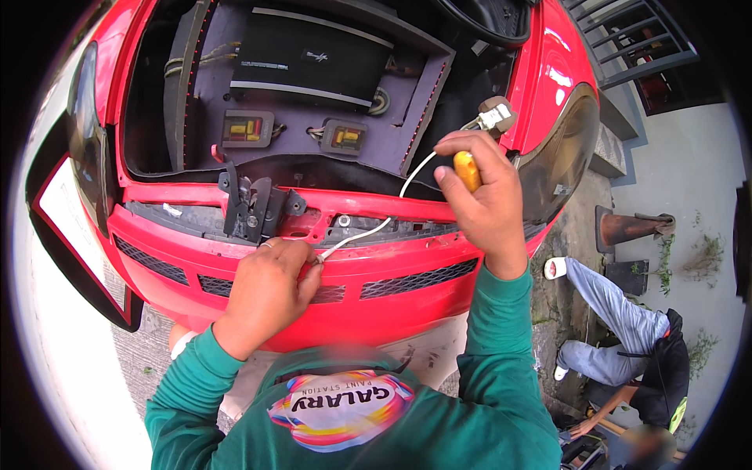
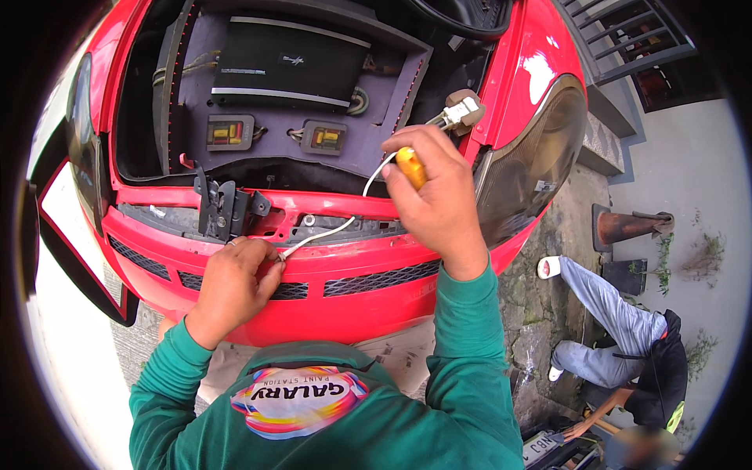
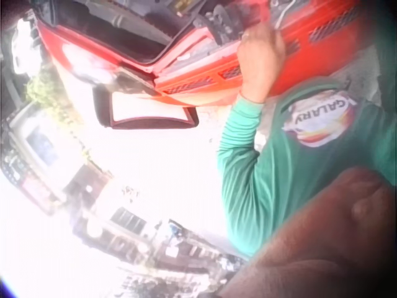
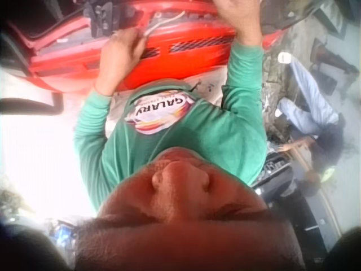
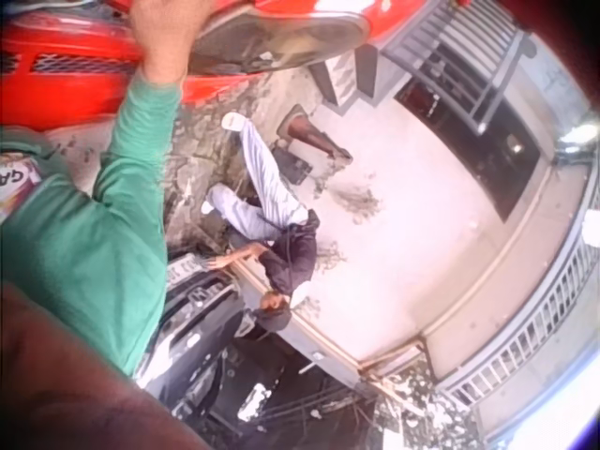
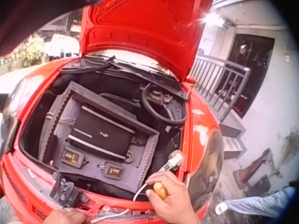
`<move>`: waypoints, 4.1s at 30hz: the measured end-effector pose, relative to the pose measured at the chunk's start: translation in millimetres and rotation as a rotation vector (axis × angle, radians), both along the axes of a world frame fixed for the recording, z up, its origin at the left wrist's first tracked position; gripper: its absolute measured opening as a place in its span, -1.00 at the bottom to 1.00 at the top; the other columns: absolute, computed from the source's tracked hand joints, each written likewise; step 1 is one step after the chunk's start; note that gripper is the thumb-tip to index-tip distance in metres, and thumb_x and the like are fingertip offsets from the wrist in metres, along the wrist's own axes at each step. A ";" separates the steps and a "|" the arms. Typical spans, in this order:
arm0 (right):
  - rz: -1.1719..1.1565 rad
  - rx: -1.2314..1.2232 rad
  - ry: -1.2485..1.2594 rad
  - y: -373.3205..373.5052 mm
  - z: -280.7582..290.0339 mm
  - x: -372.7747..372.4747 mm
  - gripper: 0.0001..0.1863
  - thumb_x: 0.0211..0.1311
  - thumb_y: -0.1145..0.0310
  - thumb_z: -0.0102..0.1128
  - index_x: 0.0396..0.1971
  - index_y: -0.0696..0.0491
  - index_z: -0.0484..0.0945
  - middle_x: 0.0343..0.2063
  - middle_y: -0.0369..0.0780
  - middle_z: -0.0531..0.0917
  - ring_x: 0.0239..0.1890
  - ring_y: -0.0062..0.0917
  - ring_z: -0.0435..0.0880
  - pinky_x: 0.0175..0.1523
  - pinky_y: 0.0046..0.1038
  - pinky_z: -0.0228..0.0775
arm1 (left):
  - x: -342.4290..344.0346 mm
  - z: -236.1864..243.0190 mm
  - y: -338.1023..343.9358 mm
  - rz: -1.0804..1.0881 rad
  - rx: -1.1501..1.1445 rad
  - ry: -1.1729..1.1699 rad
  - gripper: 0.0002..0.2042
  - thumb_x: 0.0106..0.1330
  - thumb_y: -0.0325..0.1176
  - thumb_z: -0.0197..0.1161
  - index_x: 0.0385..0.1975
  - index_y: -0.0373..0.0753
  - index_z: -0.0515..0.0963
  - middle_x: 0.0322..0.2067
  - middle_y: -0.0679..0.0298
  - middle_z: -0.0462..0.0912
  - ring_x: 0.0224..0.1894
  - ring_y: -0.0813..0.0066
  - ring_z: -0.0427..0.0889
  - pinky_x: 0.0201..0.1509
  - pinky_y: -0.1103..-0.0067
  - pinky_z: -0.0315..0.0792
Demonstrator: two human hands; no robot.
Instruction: The person works on the front of a red car with the hood open, using a screwdriver to remove and reinstall a black plastic component near the grille. They manipulate wires and clips while another person stands nearby.
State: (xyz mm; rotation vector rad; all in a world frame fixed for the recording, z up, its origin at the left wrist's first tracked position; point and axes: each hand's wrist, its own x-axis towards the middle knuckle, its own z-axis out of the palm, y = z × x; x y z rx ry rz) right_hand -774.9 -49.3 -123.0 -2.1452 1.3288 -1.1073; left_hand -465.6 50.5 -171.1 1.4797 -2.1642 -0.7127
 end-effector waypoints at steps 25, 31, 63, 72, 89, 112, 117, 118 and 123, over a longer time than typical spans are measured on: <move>0.734 0.023 0.410 12.0 -66.5 58.6 -0.80 0.27 0.33 0.36 -0.24 0.08 0.55 -0.24 -0.19 0.61 -0.17 -0.23 0.74 -0.15 -0.19 0.66 | -9.6 -14.9 -10.7 -0.089 -0.112 -0.006 -0.86 0.23 -0.39 0.37 -0.45 -0.25 0.53 -0.49 0.08 0.63 -0.37 -0.02 0.68 -0.31 0.14 0.59; 0.681 -0.021 0.464 28.2 -61.6 60.9 -0.82 0.29 0.33 0.25 -0.24 0.11 0.55 -0.23 -0.17 0.62 -0.17 -0.26 0.75 -0.13 -0.20 0.67 | -10.8 -15.1 -11.1 -0.081 -0.145 -0.036 -0.86 0.21 -0.38 0.37 -0.46 -0.24 0.54 -0.49 0.09 0.64 -0.38 0.00 0.69 -0.31 0.17 0.59; 0.241 0.240 0.411 35.3 16.9 14.1 -0.67 0.23 0.54 0.39 0.02 0.09 0.74 -0.17 -0.14 0.70 -0.22 -0.17 0.78 -0.11 -0.22 0.67 | -2.5 -18.7 -11.1 -0.121 -0.149 0.141 -0.87 0.32 -0.43 0.44 -0.44 -0.26 0.63 -0.47 0.16 0.61 -0.41 0.09 0.61 -0.32 0.25 0.52; 0.479 0.172 0.545 33.2 -40.4 62.1 -0.84 0.25 0.39 0.46 -0.20 -0.01 0.70 -0.30 -0.24 0.63 -0.33 -0.23 0.73 -0.34 -0.20 0.56 | -2.7 -21.4 -9.8 -0.107 -0.151 0.149 -0.87 0.30 -0.41 0.43 -0.44 -0.26 0.62 -0.48 0.14 0.61 -0.39 0.08 0.63 -0.30 0.23 0.55; 0.419 0.114 0.607 36.0 -30.9 67.5 -0.61 0.18 0.36 0.47 0.04 0.02 0.72 -0.24 -0.26 0.61 -0.33 -0.34 0.73 -0.35 -0.26 0.59 | 8.1 -18.0 -10.6 -0.133 -0.090 0.132 -0.89 0.27 -0.39 0.42 -0.42 -0.25 0.63 -0.45 0.14 0.63 -0.32 0.07 0.68 -0.25 0.22 0.59; 0.228 0.110 0.635 85.2 -47.0 95.8 -0.73 0.16 0.24 0.30 -0.19 0.06 0.65 -0.31 -0.29 0.57 -0.27 -0.45 0.65 -0.19 -0.37 0.55 | 6.5 -17.0 -13.2 -0.186 -0.132 0.073 -0.86 0.07 -0.46 0.51 -0.44 -0.27 0.66 -0.46 0.20 0.58 -0.39 0.17 0.59 -0.34 0.31 0.53; 0.226 0.125 0.640 90.2 -45.0 99.5 -0.69 0.15 0.23 0.30 -0.15 0.07 0.66 -0.30 -0.29 0.58 -0.25 -0.44 0.67 -0.17 -0.36 0.56 | 7.3 -13.7 -16.3 -0.227 -0.135 0.060 -0.87 0.07 -0.46 0.52 -0.43 -0.25 0.68 -0.47 0.23 0.59 -0.40 0.19 0.59 -0.36 0.33 0.52; 0.223 0.115 0.637 92.9 -43.8 101.5 -0.67 0.15 0.23 0.30 -0.13 0.08 0.67 -0.29 -0.29 0.58 -0.24 -0.43 0.67 -0.16 -0.36 0.56 | 7.4 -13.9 -16.9 -0.238 -0.140 0.058 -0.87 0.08 -0.46 0.52 -0.43 -0.25 0.68 -0.47 0.23 0.59 -0.40 0.20 0.59 -0.37 0.34 0.52; 0.230 0.096 0.568 96.9 -42.3 100.1 -0.60 0.15 0.26 0.32 -0.03 0.13 0.70 -0.29 -0.30 0.59 -0.22 -0.44 0.70 -0.17 -0.38 0.57 | 8.3 -16.2 -15.0 -0.227 -0.157 0.065 -0.87 0.08 -0.45 0.52 -0.40 -0.25 0.72 -0.46 0.26 0.60 -0.40 0.23 0.60 -0.41 0.36 0.50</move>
